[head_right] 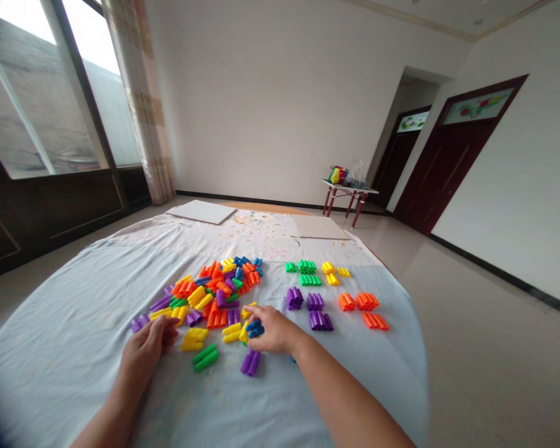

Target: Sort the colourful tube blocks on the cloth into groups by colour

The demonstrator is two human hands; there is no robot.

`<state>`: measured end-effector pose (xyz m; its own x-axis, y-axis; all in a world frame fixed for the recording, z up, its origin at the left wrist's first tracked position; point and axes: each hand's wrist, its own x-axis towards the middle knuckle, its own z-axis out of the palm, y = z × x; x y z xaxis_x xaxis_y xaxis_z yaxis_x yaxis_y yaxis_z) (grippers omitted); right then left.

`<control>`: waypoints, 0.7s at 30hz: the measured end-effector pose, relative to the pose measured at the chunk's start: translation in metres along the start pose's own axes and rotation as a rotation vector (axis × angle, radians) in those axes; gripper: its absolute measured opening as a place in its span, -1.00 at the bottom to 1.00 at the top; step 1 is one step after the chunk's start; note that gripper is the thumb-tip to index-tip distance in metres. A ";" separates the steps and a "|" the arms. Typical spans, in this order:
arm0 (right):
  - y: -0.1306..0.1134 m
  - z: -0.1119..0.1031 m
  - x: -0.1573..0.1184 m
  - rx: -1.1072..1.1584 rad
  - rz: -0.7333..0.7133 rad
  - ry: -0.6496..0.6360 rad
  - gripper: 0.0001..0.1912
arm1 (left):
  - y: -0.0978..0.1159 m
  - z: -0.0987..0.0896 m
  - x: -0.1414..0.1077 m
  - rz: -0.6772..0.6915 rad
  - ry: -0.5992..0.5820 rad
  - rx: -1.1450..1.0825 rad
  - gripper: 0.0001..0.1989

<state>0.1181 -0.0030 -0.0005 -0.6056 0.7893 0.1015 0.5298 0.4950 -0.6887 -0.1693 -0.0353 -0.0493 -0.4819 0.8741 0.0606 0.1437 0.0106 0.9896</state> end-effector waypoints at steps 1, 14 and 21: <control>0.001 0.001 -0.001 0.017 -0.012 0.026 -0.19 | 0.002 0.000 -0.001 0.001 0.006 -0.004 -0.42; -0.007 -0.001 -0.008 0.037 -0.127 0.255 -0.31 | 0.002 -0.002 0.002 -0.055 0.019 -0.030 -0.40; 0.023 -0.066 -0.029 -0.165 -0.040 0.486 -0.53 | 0.001 -0.008 0.003 -0.094 0.032 0.027 -0.40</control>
<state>0.1869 0.0089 0.0278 -0.3019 0.8270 0.4743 0.6227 0.5478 -0.5587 -0.1780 -0.0363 -0.0468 -0.5219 0.8526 -0.0276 0.1193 0.1050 0.9873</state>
